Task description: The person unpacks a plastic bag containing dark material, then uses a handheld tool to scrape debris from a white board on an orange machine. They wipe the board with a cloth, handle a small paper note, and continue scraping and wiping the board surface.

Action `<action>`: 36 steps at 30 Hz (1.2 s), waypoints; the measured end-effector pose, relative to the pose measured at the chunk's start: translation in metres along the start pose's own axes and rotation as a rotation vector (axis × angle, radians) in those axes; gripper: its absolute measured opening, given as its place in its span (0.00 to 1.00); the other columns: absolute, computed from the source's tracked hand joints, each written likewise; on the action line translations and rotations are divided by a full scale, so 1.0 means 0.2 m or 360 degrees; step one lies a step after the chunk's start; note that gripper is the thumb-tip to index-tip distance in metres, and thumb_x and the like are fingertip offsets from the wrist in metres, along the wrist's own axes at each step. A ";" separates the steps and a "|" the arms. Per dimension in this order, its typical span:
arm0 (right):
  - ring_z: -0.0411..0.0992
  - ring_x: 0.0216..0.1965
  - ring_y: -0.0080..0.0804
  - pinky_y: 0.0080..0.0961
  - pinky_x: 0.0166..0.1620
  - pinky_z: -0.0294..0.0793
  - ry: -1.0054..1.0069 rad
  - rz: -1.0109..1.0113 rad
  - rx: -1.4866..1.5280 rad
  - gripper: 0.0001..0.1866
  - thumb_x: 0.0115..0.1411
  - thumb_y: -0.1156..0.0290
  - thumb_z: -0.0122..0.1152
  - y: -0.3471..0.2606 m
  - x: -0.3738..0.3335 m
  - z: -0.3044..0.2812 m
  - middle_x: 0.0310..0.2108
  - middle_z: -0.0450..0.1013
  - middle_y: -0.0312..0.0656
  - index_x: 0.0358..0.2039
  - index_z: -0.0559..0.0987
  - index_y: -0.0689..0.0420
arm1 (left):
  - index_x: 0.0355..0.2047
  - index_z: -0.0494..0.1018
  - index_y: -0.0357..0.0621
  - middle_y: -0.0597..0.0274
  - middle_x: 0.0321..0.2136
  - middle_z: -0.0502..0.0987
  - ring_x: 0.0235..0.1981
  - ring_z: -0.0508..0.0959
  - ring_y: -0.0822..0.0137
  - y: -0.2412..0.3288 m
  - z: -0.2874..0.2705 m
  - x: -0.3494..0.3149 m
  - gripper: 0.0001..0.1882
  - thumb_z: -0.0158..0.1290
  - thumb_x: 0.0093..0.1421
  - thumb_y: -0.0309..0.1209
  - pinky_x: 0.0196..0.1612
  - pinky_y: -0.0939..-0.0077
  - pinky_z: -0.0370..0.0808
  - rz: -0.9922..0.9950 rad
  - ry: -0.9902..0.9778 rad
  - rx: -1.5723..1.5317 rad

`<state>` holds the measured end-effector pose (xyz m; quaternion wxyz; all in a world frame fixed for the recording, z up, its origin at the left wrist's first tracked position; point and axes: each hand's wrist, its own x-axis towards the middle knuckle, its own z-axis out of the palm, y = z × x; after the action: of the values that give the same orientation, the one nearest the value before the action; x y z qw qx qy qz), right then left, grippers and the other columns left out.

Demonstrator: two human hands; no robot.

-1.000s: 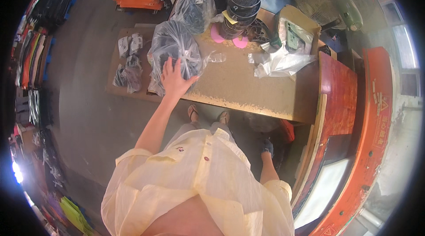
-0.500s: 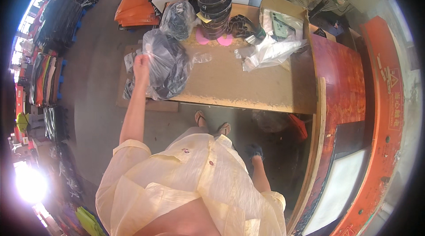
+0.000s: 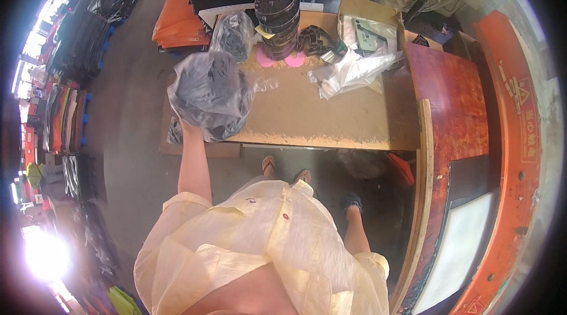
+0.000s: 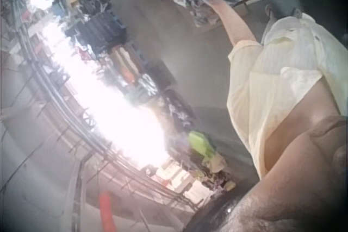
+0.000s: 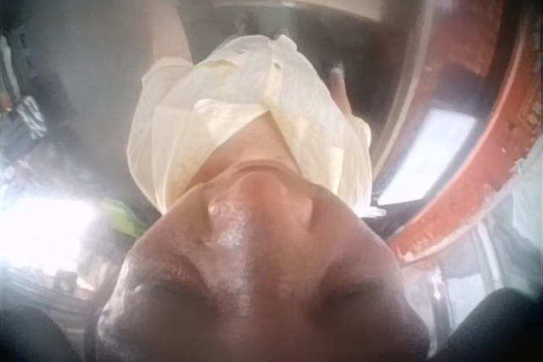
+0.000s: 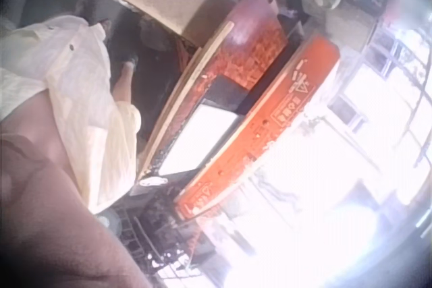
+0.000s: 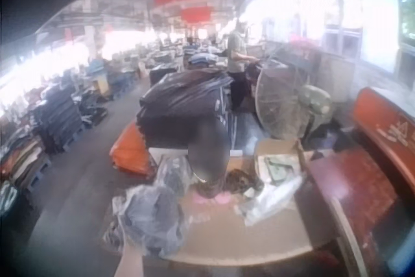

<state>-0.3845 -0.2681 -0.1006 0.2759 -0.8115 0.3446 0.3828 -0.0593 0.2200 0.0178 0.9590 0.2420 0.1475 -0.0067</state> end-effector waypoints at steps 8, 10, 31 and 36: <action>0.76 0.37 0.35 0.33 0.38 0.74 -0.0023 -0.0303 0.0292 0.16 0.54 0.65 0.57 -0.13 0.08 0.19 0.35 0.78 0.42 0.43 0.80 0.54 | 0.55 0.65 0.42 0.58 0.55 0.68 0.57 0.66 0.56 0.09 -0.65 -0.29 0.26 0.45 0.66 0.47 0.61 0.60 0.61 -0.0346 0.0724 0.0220; 0.76 0.38 0.36 0.33 0.38 0.74 0.0117 -0.0367 -0.0183 0.16 0.54 0.64 0.57 -0.22 0.08 0.18 0.36 0.78 0.41 0.43 0.80 0.54 | 0.57 0.63 0.42 0.57 0.57 0.66 0.58 0.65 0.56 0.12 -0.62 -0.26 0.29 0.48 0.64 0.49 0.61 0.60 0.60 -0.0329 0.0228 0.0341; 0.76 0.44 0.42 0.33 0.47 0.73 0.1064 0.0439 0.1379 0.16 0.53 0.58 0.54 0.30 -0.49 -0.12 0.39 0.78 0.45 0.38 0.82 0.51 | 0.49 0.70 0.36 0.47 0.48 0.73 0.53 0.70 0.50 -0.90 0.64 0.10 0.21 0.56 0.57 0.32 0.56 0.60 0.66 0.1258 -0.1430 0.2946; 0.76 0.42 0.42 0.33 0.46 0.74 0.1583 0.0403 0.1621 0.14 0.54 0.60 0.55 0.76 -0.71 -0.15 0.38 0.78 0.44 0.37 0.82 0.51 | 0.43 0.74 0.43 0.54 0.46 0.75 0.50 0.72 0.54 -1.66 0.88 -0.56 0.13 0.55 0.57 0.28 0.56 0.61 0.67 0.0822 -0.2348 0.2713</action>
<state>-0.5548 -0.3325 0.0030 0.3840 -0.6142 0.6563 -0.2110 -0.1455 -0.1629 0.0446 0.3103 0.7707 -0.5544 -0.0474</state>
